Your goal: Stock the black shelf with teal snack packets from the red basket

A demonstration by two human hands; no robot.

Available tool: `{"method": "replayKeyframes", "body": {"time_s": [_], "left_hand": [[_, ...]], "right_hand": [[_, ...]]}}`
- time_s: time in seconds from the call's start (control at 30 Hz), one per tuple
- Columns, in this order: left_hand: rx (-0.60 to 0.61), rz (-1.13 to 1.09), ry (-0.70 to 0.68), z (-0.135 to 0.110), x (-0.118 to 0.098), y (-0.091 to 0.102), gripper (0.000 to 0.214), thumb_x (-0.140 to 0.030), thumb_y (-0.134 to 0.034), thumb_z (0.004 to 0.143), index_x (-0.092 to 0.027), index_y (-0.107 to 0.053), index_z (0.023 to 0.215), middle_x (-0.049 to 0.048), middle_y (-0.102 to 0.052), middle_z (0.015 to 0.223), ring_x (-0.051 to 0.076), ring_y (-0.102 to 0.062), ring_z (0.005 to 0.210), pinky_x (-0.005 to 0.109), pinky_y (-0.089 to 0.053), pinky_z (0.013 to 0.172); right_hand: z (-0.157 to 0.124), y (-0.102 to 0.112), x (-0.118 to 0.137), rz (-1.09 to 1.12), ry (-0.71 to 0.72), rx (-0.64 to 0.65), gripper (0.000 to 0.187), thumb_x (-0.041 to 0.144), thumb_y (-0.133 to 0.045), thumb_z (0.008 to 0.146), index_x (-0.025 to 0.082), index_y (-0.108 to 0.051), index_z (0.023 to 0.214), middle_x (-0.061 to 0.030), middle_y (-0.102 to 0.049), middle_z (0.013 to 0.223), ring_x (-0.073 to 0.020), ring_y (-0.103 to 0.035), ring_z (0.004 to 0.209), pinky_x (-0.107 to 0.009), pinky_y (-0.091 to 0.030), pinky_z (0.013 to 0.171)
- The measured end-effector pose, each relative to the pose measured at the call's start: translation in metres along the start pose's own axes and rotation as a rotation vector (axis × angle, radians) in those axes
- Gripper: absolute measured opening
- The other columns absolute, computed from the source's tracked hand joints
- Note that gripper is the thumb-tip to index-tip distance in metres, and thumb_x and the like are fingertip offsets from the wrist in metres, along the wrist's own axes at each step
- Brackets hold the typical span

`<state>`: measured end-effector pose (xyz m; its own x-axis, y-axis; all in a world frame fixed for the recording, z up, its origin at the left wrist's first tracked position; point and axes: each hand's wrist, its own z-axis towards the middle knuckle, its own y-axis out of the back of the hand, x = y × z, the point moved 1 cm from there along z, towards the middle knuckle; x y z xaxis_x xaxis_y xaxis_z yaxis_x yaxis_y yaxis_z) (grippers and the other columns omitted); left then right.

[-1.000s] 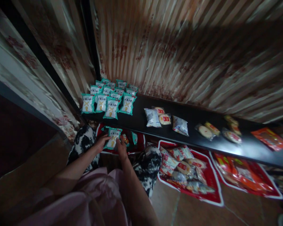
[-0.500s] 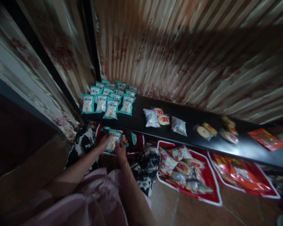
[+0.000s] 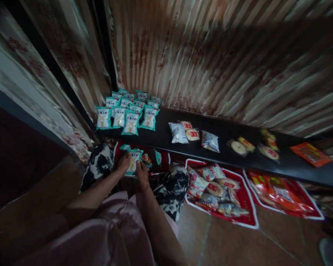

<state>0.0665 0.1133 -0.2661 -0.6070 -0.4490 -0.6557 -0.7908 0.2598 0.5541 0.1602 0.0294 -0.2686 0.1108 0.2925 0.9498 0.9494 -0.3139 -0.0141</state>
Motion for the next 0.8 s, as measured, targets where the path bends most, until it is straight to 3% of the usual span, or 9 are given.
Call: {"method": "replayKeyframes", "body": {"time_s": [0.17, 0.33, 0.53, 0.8], "left_hand": [[0.021, 0.01, 0.013, 0.002, -0.001, 0.003, 0.053, -0.046, -0.029, 0.094, -0.009, -0.065, 0.103, 0.0238, -0.065, 0.113, 0.031, -0.06, 0.111, 0.034, -0.042, 0.089], [0.041, 0.008, 0.052, 0.003, 0.002, 0.003, 0.056, -0.047, -0.026, 0.094, -0.01, -0.068, 0.097, 0.0219, -0.066, 0.11, 0.029, -0.061, 0.109, 0.031, -0.043, 0.085], [0.073, -0.013, 0.094, 0.002, 0.006, -0.001, 0.061, -0.05, -0.023, 0.093, -0.01, -0.069, 0.094, 0.022, -0.068, 0.105, 0.03, -0.064, 0.101, 0.032, -0.045, 0.078], [0.071, -0.039, 0.097, 0.0, 0.01, -0.002, 0.051, -0.049, -0.031, 0.092, -0.015, -0.067, 0.081, 0.0183, -0.071, 0.097, 0.029, -0.063, 0.102, 0.032, -0.044, 0.08]], "right_hand": [[-0.008, -0.003, 0.006, 0.162, -0.059, 0.01, 0.064, 0.05, -0.063, 0.074, 0.018, -0.052, 0.128, -0.008, -0.069, 0.107, -0.0234, -0.066, 0.093, -0.036, -0.052, 0.083], [-0.009, -0.005, 0.0, 0.238, -0.081, -0.052, 0.071, 0.041, -0.075, 0.063, 0.016, -0.055, 0.126, -0.0083, -0.069, 0.106, -0.0226, -0.066, 0.091, -0.036, -0.05, 0.086], [-0.005, -0.004, -0.014, 0.289, -0.122, -0.131, 0.067, 0.041, -0.077, 0.056, 0.014, -0.062, 0.116, -0.0069, -0.071, 0.099, -0.0219, -0.066, 0.084, -0.036, -0.051, 0.08], [-0.012, -0.004, 0.0, 0.325, -0.129, -0.122, 0.065, 0.038, -0.076, 0.057, 0.016, -0.063, 0.116, -0.0026, -0.072, 0.087, -0.0192, -0.066, 0.075, -0.033, -0.052, 0.076]]}}
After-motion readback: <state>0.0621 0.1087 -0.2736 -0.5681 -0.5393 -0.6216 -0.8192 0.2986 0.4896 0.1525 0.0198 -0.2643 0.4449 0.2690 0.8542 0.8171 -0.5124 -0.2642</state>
